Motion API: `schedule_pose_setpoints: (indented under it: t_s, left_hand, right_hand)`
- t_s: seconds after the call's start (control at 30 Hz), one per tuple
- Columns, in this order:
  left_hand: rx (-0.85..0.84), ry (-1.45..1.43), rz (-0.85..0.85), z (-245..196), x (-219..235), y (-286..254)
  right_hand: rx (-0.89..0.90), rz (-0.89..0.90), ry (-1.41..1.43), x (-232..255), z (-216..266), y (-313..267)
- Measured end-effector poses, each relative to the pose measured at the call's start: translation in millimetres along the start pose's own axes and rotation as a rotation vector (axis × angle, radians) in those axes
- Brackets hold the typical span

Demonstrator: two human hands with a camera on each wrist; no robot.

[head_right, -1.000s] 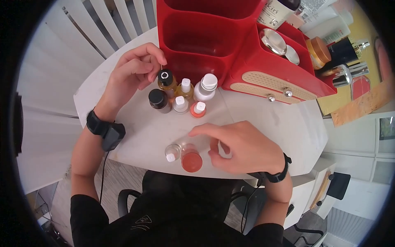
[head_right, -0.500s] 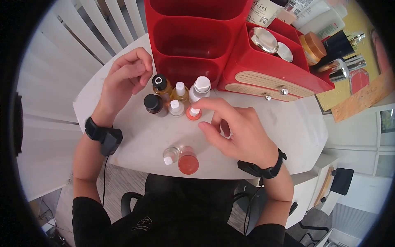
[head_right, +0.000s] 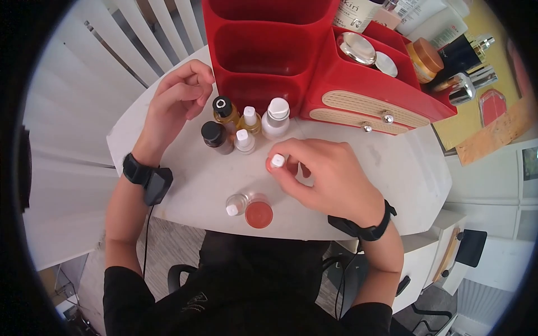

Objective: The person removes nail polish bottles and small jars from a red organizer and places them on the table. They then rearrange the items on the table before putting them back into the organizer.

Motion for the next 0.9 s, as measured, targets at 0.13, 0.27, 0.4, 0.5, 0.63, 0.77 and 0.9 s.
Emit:
schedule_pose_setpoints:
  t_s: [0.13,0.27,0.4,0.5,0.63,0.77,0.9]
  left_hand:
    - [0.009,0.002,0.015,2,2,1]
    - [0.000,-0.029,0.043,2,2,2]
    - [-0.022,-0.037,0.059,2,5,2]
    - [-0.039,0.008,0.022,1,5,3]
    - [-0.028,0.019,0.013,-1,5,3]
    - [-0.027,0.030,0.005,0,5,4]
    - [-0.026,0.022,0.026,0,4,4]
  right_hand:
    - [-0.041,0.092,-0.023,7,2,-4]
    - [-0.054,0.131,-0.040,10,7,-5]
    - [-0.067,0.172,-0.042,11,8,-7]
    - [-0.077,0.203,-0.012,13,10,-9]
    - [-0.087,0.240,-0.009,13,14,-12]
    - [-0.061,0.271,-0.035,13,15,-16]
    - [-0.030,0.293,-0.031,15,16,-18]
Point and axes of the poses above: each hand's wrist, its own y-axis towards the middle knuckle, its own x-axis out of the back of the hand, z = x × y, the point moved 4 cm from there along y, towards the middle knuckle, and after that the axes turned 6 degrees about -y, right-handed, at the moved point
